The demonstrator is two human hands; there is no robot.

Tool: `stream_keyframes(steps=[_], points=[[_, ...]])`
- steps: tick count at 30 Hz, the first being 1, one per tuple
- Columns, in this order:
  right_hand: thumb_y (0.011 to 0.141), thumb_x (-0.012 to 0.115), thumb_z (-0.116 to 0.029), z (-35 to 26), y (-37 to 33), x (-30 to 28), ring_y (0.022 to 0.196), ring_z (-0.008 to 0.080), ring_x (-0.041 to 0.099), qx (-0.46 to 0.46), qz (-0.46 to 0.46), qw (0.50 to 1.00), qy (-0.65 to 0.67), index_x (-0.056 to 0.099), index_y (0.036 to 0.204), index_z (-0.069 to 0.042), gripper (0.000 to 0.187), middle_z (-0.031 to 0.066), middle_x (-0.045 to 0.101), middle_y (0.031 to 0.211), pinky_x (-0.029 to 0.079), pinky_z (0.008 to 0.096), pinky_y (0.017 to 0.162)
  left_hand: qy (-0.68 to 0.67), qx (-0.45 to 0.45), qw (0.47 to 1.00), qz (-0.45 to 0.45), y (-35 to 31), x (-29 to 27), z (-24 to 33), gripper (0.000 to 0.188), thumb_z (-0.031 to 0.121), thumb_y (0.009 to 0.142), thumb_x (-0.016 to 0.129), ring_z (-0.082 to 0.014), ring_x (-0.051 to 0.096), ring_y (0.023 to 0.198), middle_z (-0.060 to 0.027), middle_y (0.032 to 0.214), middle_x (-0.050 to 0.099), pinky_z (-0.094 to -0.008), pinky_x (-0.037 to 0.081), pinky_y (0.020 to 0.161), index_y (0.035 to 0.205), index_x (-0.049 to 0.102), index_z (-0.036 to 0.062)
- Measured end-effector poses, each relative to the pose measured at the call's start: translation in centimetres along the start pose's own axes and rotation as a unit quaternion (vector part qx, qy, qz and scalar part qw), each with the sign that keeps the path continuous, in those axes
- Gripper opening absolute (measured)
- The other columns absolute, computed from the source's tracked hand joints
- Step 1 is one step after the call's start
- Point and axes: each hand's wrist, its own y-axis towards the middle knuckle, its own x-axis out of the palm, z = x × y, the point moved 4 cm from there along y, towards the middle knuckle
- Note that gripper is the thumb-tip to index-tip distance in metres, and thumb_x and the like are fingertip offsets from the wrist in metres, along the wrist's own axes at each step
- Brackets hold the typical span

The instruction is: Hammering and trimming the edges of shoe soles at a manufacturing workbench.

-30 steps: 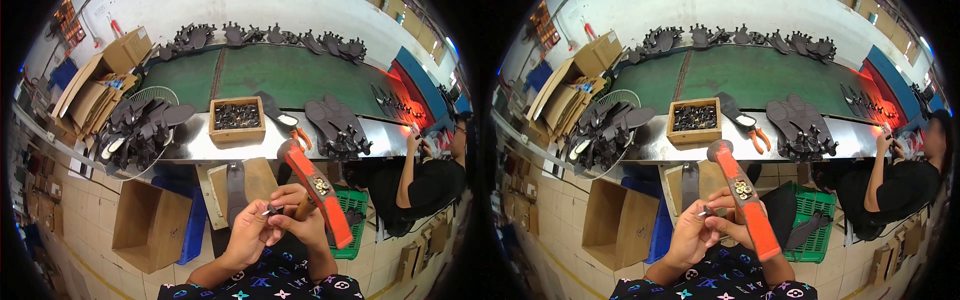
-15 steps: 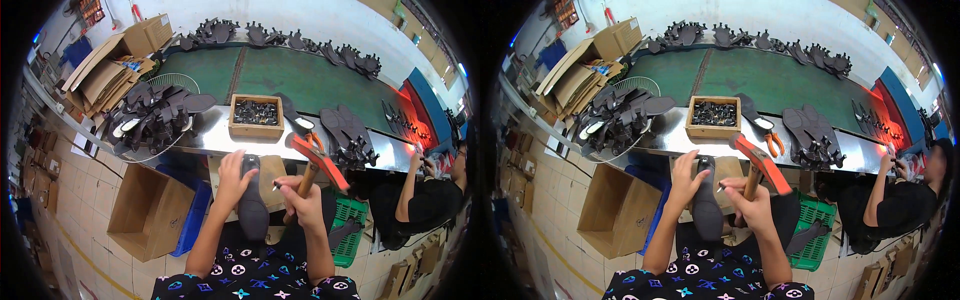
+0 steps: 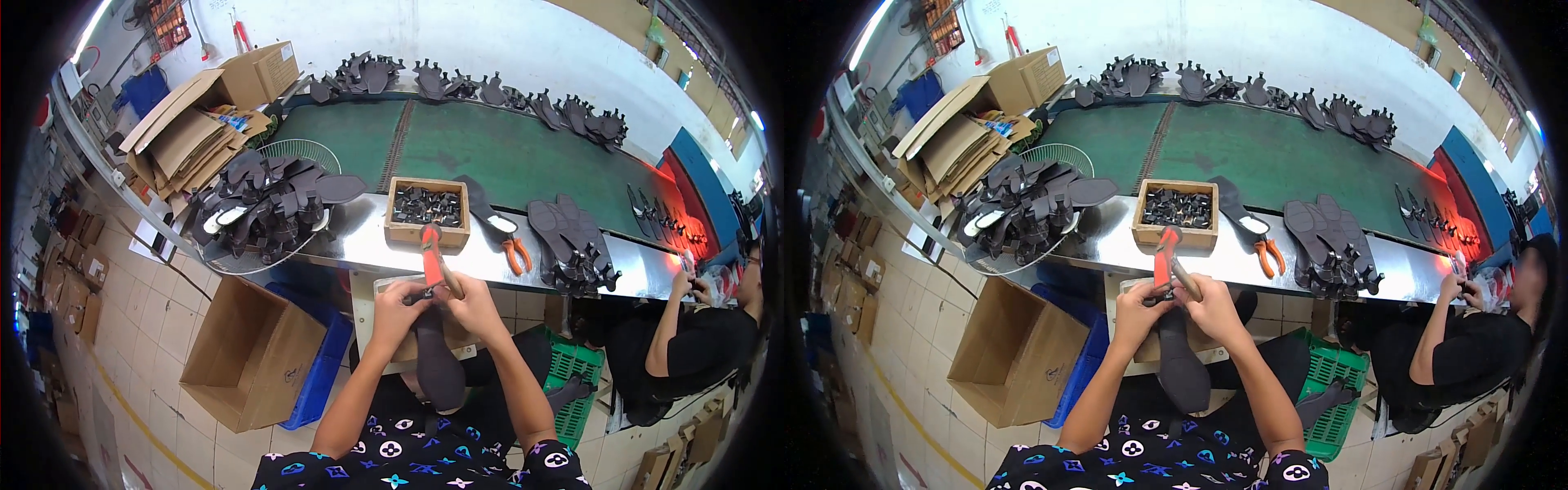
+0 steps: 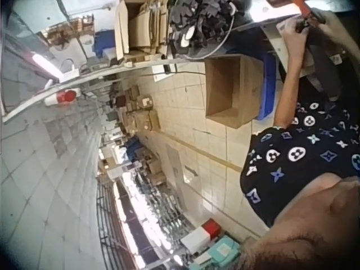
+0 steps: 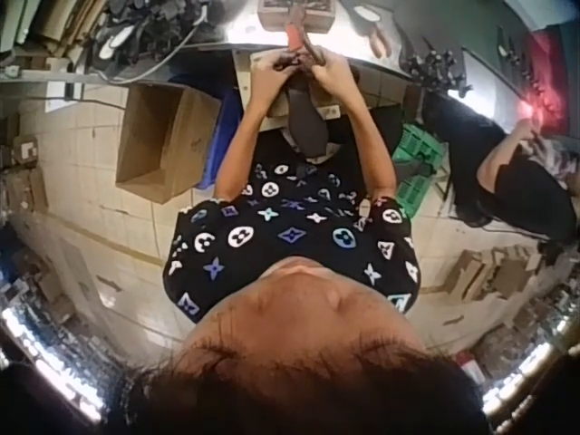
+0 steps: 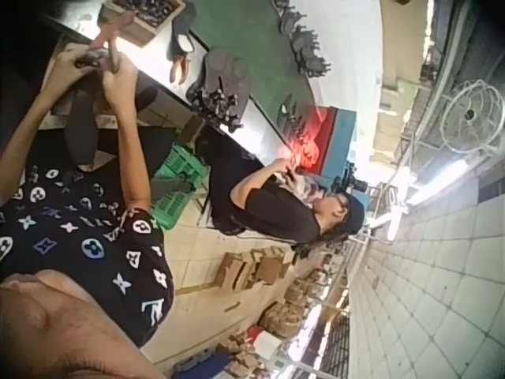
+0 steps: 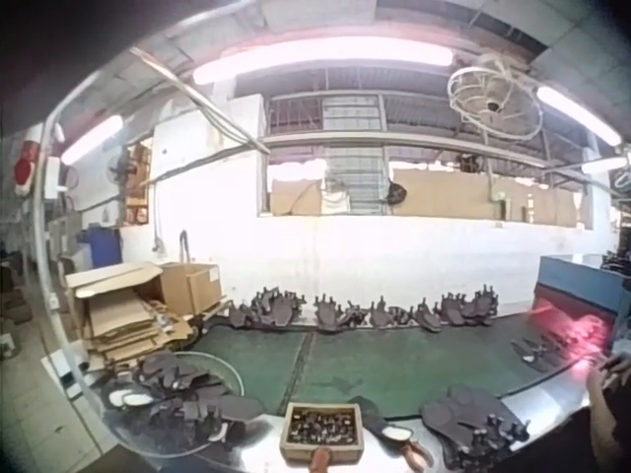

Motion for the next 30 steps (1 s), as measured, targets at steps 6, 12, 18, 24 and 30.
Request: stream_keyframes(steps=[6, 12, 18, 24, 30], points=[[0.079, 0.071, -0.002, -1.4, -0.5, 0.1, 0.087, 0.0350, 0.067, -0.169, 0.016, 0.976, -0.139, 0.065, 0.108, -0.006, 0.029, 0.0114, 0.066, 0.105, 0.054, 0.0401, 0.072, 0.018, 0.008, 0.998, -0.051, 0.5, -0.5, 0.4, 0.033, 0.009, 0.073, 0.083, -0.0275, 0.071, 0.084, -0.0146, 0.094, 0.072, -0.0356, 0.055, 0.075, 0.104, 0.073, 0.0014], [0.074, 0.072, -0.003, -3.1, -1.1, 0.5, 0.089, 0.0326, 0.068, -0.167, -0.043, 0.952, -0.252, 0.066, 0.105, -0.011, 0.033, 0.0038, 0.064, 0.116, 0.056, 0.0420, 0.071, -0.085, 0.047, 0.991, -0.089, 1.1, -0.7, -0.8, 0.033, 0.008, 0.079, 0.077, -0.0141, 0.068, 0.079, -0.0100, 0.089, 0.073, -0.0298, 0.053, 0.072, 0.110, 0.071, -0.0008], [0.074, 0.072, -0.001, -1.6, -1.0, 0.2, 0.092, 0.0341, 0.069, -0.157, 0.016, 0.971, -0.177, 0.068, 0.104, -0.006, 0.030, 0.0080, 0.066, 0.115, 0.056, 0.0400, 0.079, -0.095, 0.019, 0.990, -0.102, 1.5, -0.6, 0.0, 0.026, 0.003, 0.079, 0.077, -0.0119, 0.066, 0.076, -0.0092, 0.085, 0.073, -0.0280, 0.053, 0.070, 0.103, 0.073, -0.0022], [0.079, 0.073, 0.001, -0.2, -0.5, -0.1, 0.094, 0.0337, 0.069, -0.166, 0.040, 0.982, -0.084, 0.066, 0.105, 0.002, 0.027, 0.0154, 0.069, 0.103, 0.053, 0.0359, 0.084, -0.090, -0.036, 0.987, -0.130, 1.0, -0.5, -0.1, 0.030, 0.006, 0.076, 0.085, -0.0081, 0.065, 0.079, -0.0054, 0.087, 0.075, -0.0268, 0.053, 0.070, 0.101, 0.073, -0.0033], [0.083, 0.073, 0.000, -0.6, -0.2, 0.1, 0.090, 0.0326, 0.068, -0.140, 0.035, 0.988, -0.060, 0.066, 0.104, 0.003, 0.023, 0.0150, 0.069, 0.101, 0.053, 0.0354, 0.081, -0.096, -0.048, 0.990, -0.093, 0.9, -0.7, -0.1, 0.027, 0.008, 0.076, 0.086, -0.0076, 0.065, 0.079, -0.0049, 0.086, 0.075, -0.0266, 0.053, 0.070, 0.098, 0.074, -0.0036]])
